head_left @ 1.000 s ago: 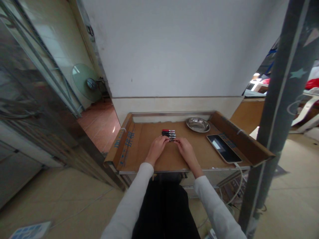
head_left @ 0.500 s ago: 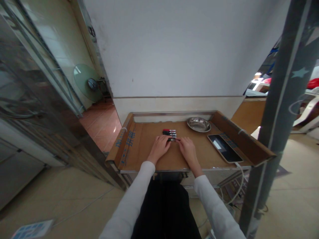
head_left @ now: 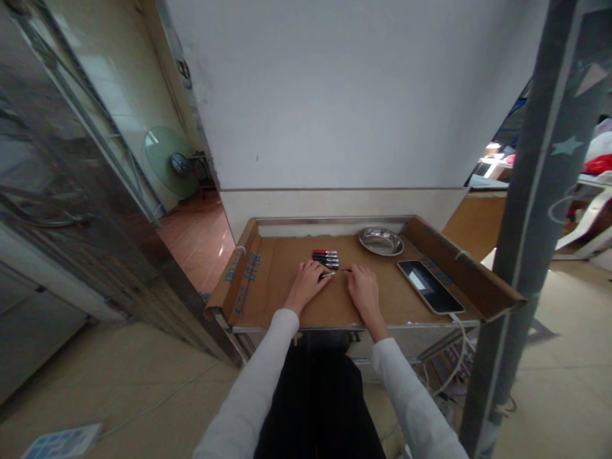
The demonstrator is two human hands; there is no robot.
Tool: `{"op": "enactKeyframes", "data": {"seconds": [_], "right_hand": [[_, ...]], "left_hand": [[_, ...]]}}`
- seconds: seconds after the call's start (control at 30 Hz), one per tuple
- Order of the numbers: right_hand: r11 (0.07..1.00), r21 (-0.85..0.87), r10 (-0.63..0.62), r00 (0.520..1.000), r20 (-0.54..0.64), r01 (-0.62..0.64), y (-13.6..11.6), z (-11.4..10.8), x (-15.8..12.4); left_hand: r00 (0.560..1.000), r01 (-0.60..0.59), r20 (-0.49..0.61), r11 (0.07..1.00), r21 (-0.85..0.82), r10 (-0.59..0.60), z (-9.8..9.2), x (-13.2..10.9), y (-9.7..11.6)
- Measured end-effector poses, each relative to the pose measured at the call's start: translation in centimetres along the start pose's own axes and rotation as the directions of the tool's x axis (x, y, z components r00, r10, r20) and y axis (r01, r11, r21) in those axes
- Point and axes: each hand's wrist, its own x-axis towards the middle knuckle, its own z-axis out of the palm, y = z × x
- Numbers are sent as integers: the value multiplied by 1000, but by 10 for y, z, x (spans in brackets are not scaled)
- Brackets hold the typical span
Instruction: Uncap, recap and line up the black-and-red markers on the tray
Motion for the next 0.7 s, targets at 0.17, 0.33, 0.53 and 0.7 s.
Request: {"op": "enactKeyframes", "data": {"seconds": [0.17, 0.33, 0.53, 0.7], "right_hand": [[991, 53, -126, 992, 22, 125, -7, -5, 1], [944, 249, -231, 972, 37, 215, -16, -7, 1], [898, 373, -265, 963, 38, 232, -17, 0, 4], [960, 192, -215, 976, 33, 205, -9, 8, 8]], "left_hand": [[1000, -2, -27, 1000, 6, 2, -4, 0, 3], [997, 1, -75, 1000, 27, 1, -9, -1, 7], [885, 358, -340, 932, 62, -317, -8, -3, -4], [797, 514, -407, 855, 69, -446, -3, -4, -15]]}}
